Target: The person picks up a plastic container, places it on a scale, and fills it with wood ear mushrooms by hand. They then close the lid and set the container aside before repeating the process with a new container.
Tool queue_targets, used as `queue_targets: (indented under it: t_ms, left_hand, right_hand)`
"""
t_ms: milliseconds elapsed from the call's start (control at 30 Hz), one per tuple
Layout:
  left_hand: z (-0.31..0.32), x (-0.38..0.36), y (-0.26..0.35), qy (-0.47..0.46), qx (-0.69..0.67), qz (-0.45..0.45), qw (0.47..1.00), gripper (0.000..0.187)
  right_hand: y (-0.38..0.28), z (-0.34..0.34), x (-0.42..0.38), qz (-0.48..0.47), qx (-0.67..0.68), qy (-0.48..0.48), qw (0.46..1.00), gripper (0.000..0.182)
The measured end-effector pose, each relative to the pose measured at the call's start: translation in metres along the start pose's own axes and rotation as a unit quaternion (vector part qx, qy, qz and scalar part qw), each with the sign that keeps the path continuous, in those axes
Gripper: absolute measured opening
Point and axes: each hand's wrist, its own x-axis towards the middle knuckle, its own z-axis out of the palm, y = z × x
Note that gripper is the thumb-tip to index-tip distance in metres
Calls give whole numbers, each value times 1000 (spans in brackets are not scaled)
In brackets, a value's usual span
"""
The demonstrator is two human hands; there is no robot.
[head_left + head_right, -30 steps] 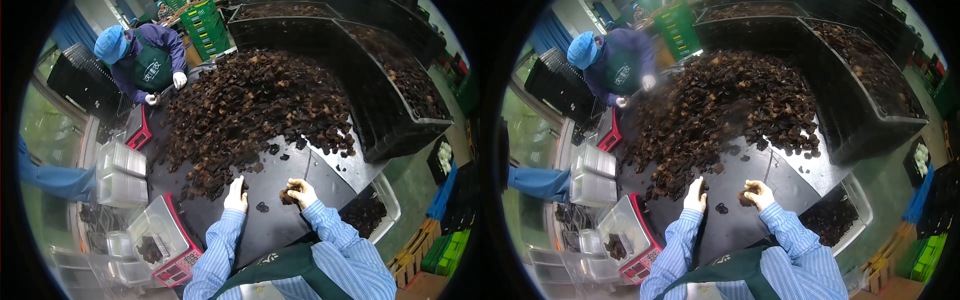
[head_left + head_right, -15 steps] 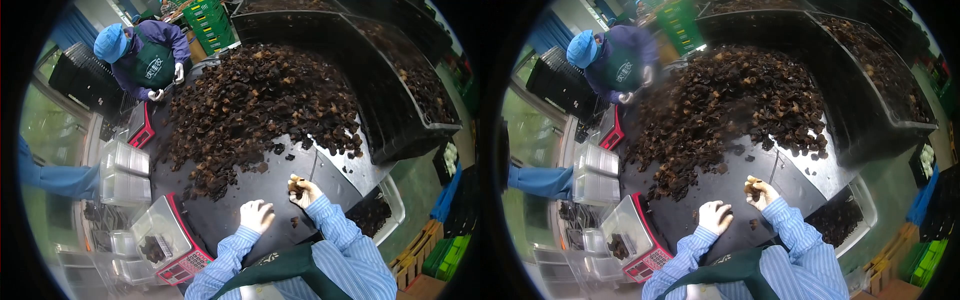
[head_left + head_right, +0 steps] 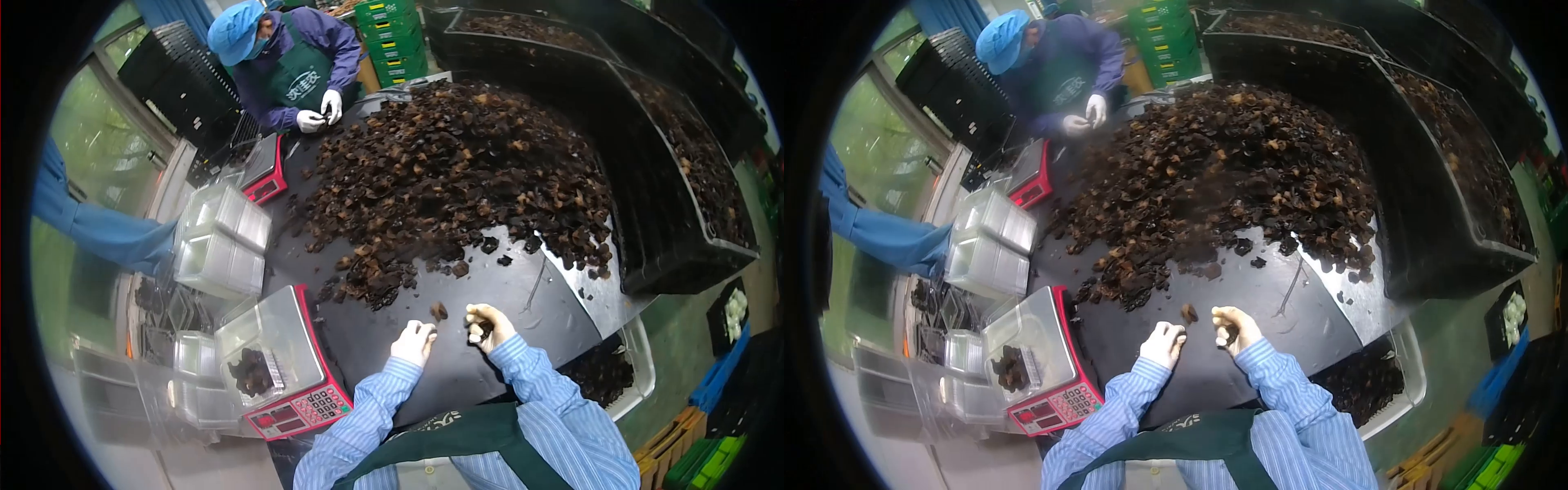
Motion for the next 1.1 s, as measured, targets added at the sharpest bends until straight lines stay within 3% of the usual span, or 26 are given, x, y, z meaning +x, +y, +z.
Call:
queue_targets:
  t_ms: [67, 100, 133, 200, 233, 333, 400, 433, 467, 533, 600, 667, 700, 733, 800, 867, 900, 933, 1000, 1100]
  left_hand:
    - [-6, -3, -7, 48, -155, -48, 986, 15]
    - [-11, -6, -11, 23, -305, -138, 942, 15]
    - [-17, -11, -13, -3, -447, -222, 867, 16]
    - [-31, -22, -19, -52, -683, -361, 633, 17]
    - [-40, -28, -23, -49, -766, -354, 535, 19]
    - [-70, -41, -24, -52, -868, -376, 320, 23]
    - [-85, -52, -22, -54, -889, -355, 285, 26]
    - [-97, -56, -17, -53, -898, -342, 270, 27]
    - [-109, -60, -14, -51, -908, -328, 256, 27]
    - [-127, -73, -20, -39, -896, -329, 296, 30]
    - [-147, -93, -34, -23, -867, -345, 358, 31]
    - [-191, -104, -29, 113, -753, -333, 557, 32]
    - [-202, -115, -49, 153, -706, -291, 627, 33]
    - [-225, -113, -46, 263, -626, -312, 664, 34]
    - [-243, -125, -79, 404, -482, -267, 730, 20]
    - [-247, -145, -131, 428, -398, -253, 771, 16]
    - [-244, -155, -158, 428, -288, -229, 825, 18]
    - [-239, -159, -175, 424, -174, -198, 866, 20]
    - [-238, -156, -168, 342, -69, -263, 899, 24]
    - [-233, -155, -158, 279, 57, -286, 915, 30]
  right_hand:
    - [9, -2, 5, -126, -299, -10, 946, 18]
    - [12, 4, 5, -123, -372, 15, 920, 22]
    - [18, 6, 11, -210, -453, 17, 866, 24]
    - [32, 13, 23, -372, -588, 19, 718, 27]
    - [31, 22, 26, -352, -630, 26, 692, 36]
    - [34, 44, 55, -371, -726, 40, 578, 48]
    - [37, 59, 73, -318, -773, 62, 545, 48]
    - [37, 61, 83, -282, -798, 57, 530, 58]
    - [39, 64, 89, -285, -810, 71, 508, 49]
    - [36, 58, 107, -313, -809, 79, 492, 33]
    - [41, 35, 139, -419, -717, 73, 552, 17]
    - [53, 69, 125, -382, -635, 94, 665, 12]
    - [65, 95, 112, -390, -631, 41, 669, 13]
    - [80, 125, 93, -397, -625, -8, 672, 14]
    - [115, 179, 62, -398, -607, -143, 672, 17]
    - [147, 228, 30, -401, -584, -263, 655, 19]
    - [166, 243, 26, -396, -554, -312, 663, 20]
    - [184, 257, 24, -435, -534, -345, 638, 24]
    - [219, 273, 24, -459, -506, -400, 611, 31]
    - [248, 267, 23, -433, -684, -396, 433, 55]
